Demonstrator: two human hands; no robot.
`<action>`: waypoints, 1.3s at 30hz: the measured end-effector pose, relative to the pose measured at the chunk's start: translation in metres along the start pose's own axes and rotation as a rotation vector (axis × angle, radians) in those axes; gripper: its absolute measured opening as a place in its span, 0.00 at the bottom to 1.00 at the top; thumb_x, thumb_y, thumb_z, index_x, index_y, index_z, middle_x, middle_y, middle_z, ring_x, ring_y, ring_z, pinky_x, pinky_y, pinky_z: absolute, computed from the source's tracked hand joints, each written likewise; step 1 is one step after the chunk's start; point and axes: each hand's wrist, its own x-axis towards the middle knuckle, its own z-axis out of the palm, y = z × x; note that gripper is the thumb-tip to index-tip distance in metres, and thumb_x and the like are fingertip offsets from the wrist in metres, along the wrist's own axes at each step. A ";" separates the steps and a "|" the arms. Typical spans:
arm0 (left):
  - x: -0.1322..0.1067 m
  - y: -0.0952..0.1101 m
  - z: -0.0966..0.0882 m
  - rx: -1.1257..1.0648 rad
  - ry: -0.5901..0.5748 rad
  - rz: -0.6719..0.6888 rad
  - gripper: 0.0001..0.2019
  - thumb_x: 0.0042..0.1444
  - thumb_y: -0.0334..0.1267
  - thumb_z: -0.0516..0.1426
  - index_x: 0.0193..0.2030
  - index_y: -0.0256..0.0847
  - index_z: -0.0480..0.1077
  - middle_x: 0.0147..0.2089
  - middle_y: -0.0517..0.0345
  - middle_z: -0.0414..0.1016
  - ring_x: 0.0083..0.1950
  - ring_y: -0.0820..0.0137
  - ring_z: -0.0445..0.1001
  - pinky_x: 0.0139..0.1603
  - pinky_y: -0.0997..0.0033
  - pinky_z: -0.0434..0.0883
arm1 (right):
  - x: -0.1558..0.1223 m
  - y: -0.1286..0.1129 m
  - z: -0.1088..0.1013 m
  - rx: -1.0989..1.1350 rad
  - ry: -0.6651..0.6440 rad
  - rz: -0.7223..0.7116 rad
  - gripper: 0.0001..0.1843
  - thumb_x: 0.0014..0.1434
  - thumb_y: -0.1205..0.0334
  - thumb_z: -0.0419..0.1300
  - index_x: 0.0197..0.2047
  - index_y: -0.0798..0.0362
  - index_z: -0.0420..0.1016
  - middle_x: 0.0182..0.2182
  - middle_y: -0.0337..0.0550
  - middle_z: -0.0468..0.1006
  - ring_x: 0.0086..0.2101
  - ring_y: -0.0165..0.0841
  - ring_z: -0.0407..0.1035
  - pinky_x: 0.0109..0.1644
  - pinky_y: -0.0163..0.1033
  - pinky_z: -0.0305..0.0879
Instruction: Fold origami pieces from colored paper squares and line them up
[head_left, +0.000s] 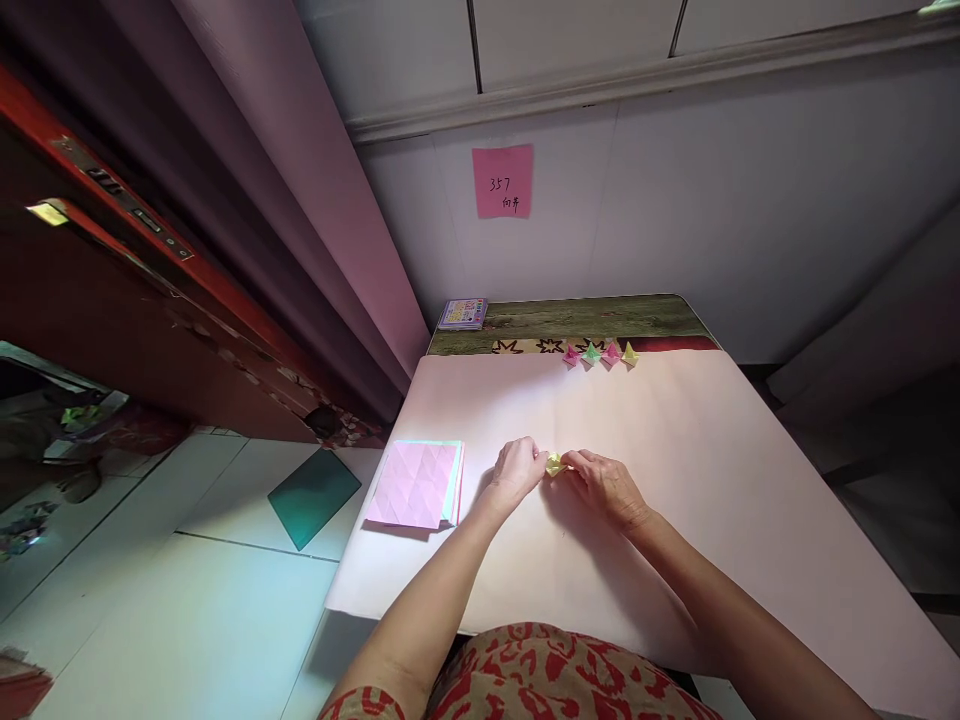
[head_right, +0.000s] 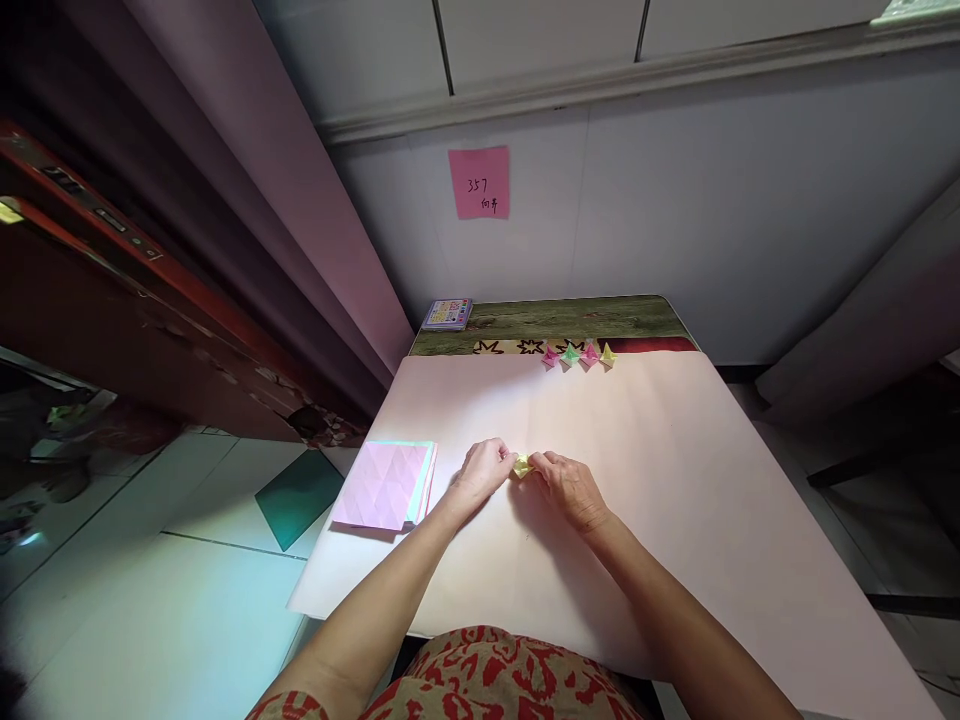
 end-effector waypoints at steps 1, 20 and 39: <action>0.002 -0.005 0.001 -0.036 0.024 0.018 0.14 0.63 0.44 0.52 0.38 0.40 0.75 0.36 0.51 0.79 0.40 0.64 0.76 0.39 0.70 0.67 | -0.002 0.003 0.002 0.034 0.028 0.005 0.11 0.68 0.64 0.51 0.41 0.49 0.75 0.33 0.38 0.78 0.28 0.29 0.68 0.29 0.33 0.52; 0.007 -0.051 0.029 0.284 0.499 0.315 0.06 0.62 0.38 0.55 0.45 0.44 0.69 0.49 0.53 0.71 0.51 0.61 0.66 0.50 0.61 0.66 | 0.091 0.050 -0.001 0.125 0.383 0.261 0.11 0.64 0.59 0.55 0.39 0.48 0.80 0.36 0.39 0.81 0.28 0.27 0.71 0.29 0.31 0.54; 0.005 -0.049 0.024 0.335 0.468 0.260 0.07 0.64 0.39 0.53 0.47 0.45 0.68 0.53 0.54 0.70 0.51 0.62 0.67 0.48 0.60 0.67 | 0.215 0.077 0.015 0.070 0.256 0.488 0.15 0.60 0.57 0.57 0.45 0.47 0.82 0.38 0.45 0.83 0.36 0.37 0.74 0.33 0.35 0.58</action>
